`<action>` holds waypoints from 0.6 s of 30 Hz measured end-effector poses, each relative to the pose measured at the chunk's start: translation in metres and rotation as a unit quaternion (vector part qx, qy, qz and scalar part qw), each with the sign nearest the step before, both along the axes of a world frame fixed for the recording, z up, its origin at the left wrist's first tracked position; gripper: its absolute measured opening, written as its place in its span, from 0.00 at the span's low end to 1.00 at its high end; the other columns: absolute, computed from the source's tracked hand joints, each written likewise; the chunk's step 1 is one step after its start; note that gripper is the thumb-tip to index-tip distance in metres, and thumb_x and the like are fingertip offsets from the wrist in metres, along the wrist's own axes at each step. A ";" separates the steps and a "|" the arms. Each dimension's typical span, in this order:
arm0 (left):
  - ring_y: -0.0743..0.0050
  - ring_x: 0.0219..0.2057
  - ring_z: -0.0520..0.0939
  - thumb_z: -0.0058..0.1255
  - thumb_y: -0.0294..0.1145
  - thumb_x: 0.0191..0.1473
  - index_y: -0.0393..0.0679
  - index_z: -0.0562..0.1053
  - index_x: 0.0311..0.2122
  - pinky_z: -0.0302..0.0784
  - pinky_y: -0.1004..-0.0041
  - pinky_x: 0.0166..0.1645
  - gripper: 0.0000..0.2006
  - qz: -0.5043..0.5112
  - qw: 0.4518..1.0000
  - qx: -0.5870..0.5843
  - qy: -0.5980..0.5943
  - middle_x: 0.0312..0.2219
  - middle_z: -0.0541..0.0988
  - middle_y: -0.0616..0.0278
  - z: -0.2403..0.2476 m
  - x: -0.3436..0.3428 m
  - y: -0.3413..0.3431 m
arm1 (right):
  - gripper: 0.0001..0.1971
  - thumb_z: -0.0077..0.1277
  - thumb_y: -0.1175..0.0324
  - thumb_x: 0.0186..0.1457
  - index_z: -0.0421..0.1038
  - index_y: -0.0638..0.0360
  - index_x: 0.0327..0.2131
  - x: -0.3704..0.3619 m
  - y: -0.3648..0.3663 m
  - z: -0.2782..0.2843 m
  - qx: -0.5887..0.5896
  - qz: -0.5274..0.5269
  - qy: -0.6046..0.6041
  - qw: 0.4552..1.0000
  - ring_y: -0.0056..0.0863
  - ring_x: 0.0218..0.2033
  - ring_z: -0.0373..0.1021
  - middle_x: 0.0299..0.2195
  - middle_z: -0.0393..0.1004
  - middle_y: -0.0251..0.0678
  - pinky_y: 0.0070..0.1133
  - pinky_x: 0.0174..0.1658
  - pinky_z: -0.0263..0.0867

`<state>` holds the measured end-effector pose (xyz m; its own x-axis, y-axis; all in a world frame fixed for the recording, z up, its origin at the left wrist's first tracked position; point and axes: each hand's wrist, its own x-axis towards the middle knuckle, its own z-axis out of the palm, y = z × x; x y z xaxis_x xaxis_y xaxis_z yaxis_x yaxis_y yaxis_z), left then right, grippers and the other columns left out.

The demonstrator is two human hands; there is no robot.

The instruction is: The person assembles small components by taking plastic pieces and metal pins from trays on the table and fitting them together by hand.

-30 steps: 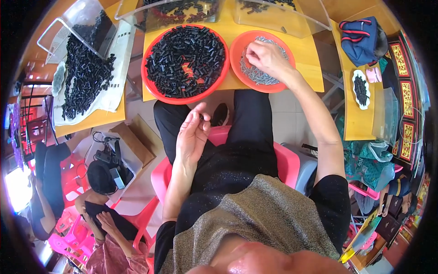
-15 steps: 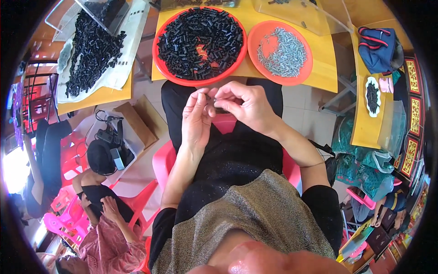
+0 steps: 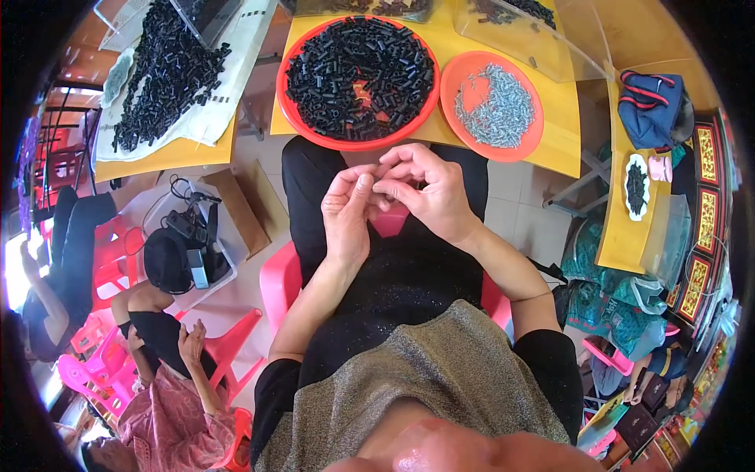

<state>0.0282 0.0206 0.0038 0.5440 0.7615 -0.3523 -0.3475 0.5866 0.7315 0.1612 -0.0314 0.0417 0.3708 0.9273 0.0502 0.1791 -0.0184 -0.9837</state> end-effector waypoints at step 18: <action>0.87 0.24 0.73 0.46 0.34 0.58 0.43 0.71 0.41 0.71 0.86 0.31 0.09 -0.066 0.962 -0.209 -0.164 0.38 0.78 0.58 -0.014 -0.011 0.010 | 0.04 0.53 0.69 0.48 0.74 0.57 0.29 0.070 0.093 -0.026 0.041 0.109 -0.443 0.889 0.35 0.28 0.70 0.27 0.68 0.35 0.28 0.32 0.67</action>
